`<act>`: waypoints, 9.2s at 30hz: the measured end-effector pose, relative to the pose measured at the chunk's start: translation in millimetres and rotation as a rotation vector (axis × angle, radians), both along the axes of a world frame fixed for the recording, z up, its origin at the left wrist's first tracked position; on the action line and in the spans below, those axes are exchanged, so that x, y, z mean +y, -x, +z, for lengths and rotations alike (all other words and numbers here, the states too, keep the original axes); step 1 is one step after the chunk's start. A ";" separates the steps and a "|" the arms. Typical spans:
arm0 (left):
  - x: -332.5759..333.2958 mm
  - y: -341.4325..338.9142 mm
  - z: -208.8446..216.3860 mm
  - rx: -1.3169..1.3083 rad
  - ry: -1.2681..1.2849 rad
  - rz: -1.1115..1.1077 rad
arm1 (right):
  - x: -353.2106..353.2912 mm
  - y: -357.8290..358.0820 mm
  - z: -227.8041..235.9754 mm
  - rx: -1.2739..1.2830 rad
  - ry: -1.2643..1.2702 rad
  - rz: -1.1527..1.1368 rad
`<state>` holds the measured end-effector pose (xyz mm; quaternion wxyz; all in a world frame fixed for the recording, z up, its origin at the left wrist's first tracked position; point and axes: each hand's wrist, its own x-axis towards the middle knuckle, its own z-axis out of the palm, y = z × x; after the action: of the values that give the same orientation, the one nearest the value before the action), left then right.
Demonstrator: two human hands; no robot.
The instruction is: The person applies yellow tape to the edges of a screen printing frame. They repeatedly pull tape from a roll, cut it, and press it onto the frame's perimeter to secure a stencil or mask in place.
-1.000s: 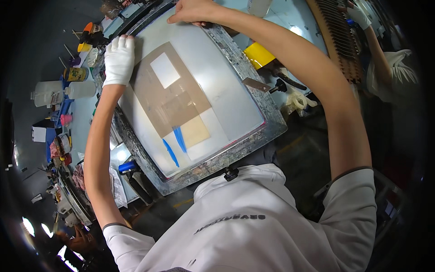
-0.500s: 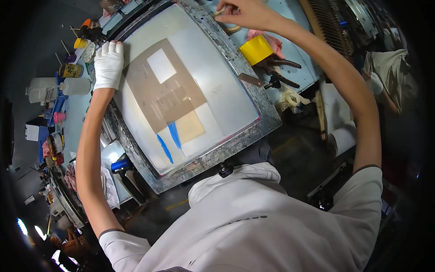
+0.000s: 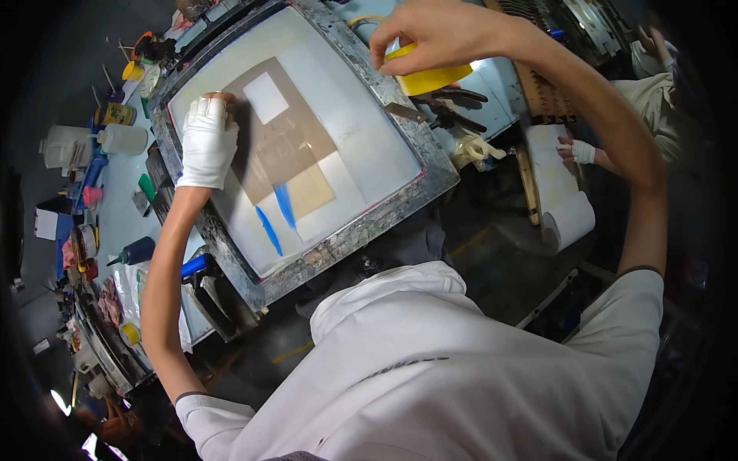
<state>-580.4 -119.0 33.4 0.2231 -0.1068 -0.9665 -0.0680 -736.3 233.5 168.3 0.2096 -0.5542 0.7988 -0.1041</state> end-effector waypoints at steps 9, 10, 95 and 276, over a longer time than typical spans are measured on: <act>119.9 -39.4 58.5 -0.718 -1.537 0.018 | -27.9 -38.3 5.6 -0.554 0.090 -0.234; 116.4 -43.5 66.1 -0.713 -1.565 0.065 | -24.7 -34.9 6.7 -0.529 0.093 -0.256; 230.9 -151.8 38.1 -0.917 -2.642 0.155 | -207.0 143.2 -136.5 -0.316 0.660 -0.158; 52.5 -187.4 38.0 -0.704 -0.875 0.558 | -31.6 -69.8 -77.5 -0.592 -0.229 -0.515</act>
<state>-393.0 -66.4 71.5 -0.0763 0.2798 -0.8561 -0.4278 -666.5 201.8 90.8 0.4577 -0.2554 0.8231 -0.2185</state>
